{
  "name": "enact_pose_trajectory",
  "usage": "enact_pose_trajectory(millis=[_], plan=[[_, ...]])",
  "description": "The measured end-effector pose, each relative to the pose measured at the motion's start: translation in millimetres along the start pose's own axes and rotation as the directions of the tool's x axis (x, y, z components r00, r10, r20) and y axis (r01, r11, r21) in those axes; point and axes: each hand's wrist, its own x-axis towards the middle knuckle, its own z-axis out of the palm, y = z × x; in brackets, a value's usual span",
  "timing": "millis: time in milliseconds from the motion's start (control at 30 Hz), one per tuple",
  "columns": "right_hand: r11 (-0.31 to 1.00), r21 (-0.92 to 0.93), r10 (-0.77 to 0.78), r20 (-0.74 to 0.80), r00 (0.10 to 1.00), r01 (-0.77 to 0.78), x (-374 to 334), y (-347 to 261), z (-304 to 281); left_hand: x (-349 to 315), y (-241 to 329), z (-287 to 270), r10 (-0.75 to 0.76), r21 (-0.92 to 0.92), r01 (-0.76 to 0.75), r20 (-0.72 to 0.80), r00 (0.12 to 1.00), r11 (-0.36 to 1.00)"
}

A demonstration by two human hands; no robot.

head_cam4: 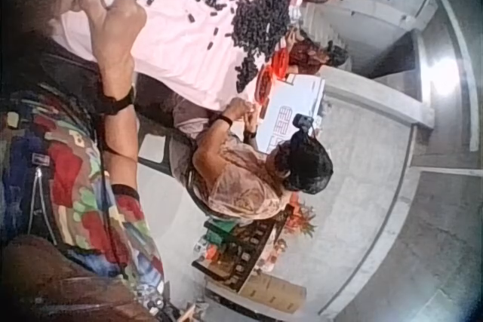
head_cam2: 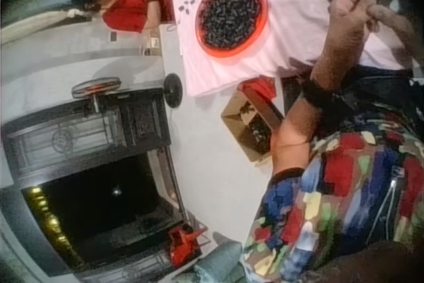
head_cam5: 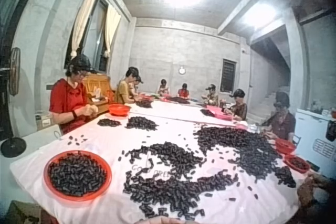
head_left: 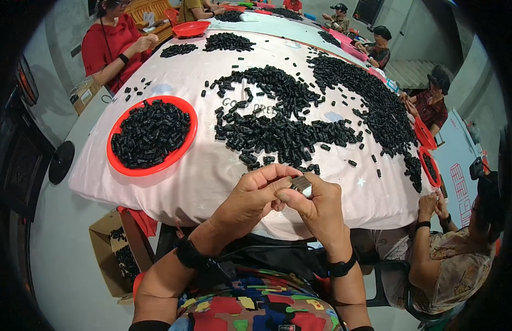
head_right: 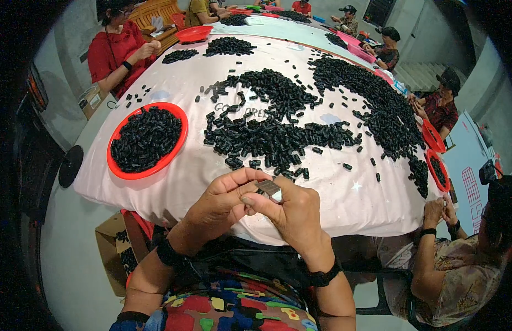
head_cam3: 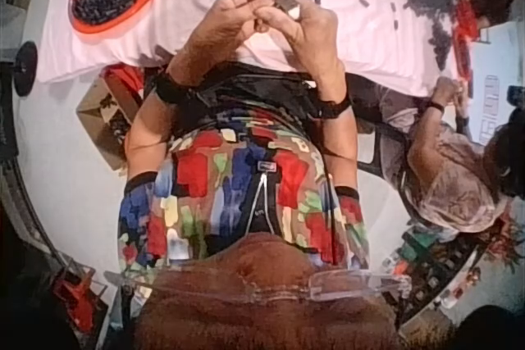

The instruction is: Manually scraping excess material or defects from small plastic manufacturing parts using a hobby knife tool.

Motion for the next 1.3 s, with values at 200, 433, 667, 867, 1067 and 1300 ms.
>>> enact_pose_trajectory(millis=[200,433,667,867,1067,1300], plan=[[0.999,-0.050,-0.019,0.030,0.999,0.020,0.2,-1.3,-2.0,0.9,2.2,0.3,-0.008,0.023,0.008,-0.020,1.000,1.000],[0.978,0.207,0.017,-0.097,0.995,0.003,3.5,-17.9,-9.5,0.2,5.6,1.5,-0.006,-0.006,0.005,-0.056,0.998,1.000],[0.962,0.267,0.059,-0.024,0.998,-0.050,3.1,-10.6,-9.6,0.4,2.8,4.4,-0.035,-0.049,0.030,-0.092,0.995,0.998],[0.932,0.353,0.083,0.013,0.996,-0.082,3.1,-6.9,-9.5,-0.7,6.2,2.1,-0.036,-0.081,0.028,-0.088,0.995,0.996],[0.935,0.348,0.077,-0.026,0.997,-0.063,2.2,-7.4,-8.3,-0.2,9.1,5.5,-0.020,-0.057,0.014,-0.109,0.994,0.998],[0.941,0.336,0.061,-0.100,0.993,-0.024,3.6,-9.6,-5.6,-1.8,12.6,8.7,0.088,0.206,-0.064,-0.107,0.990,0.977]])
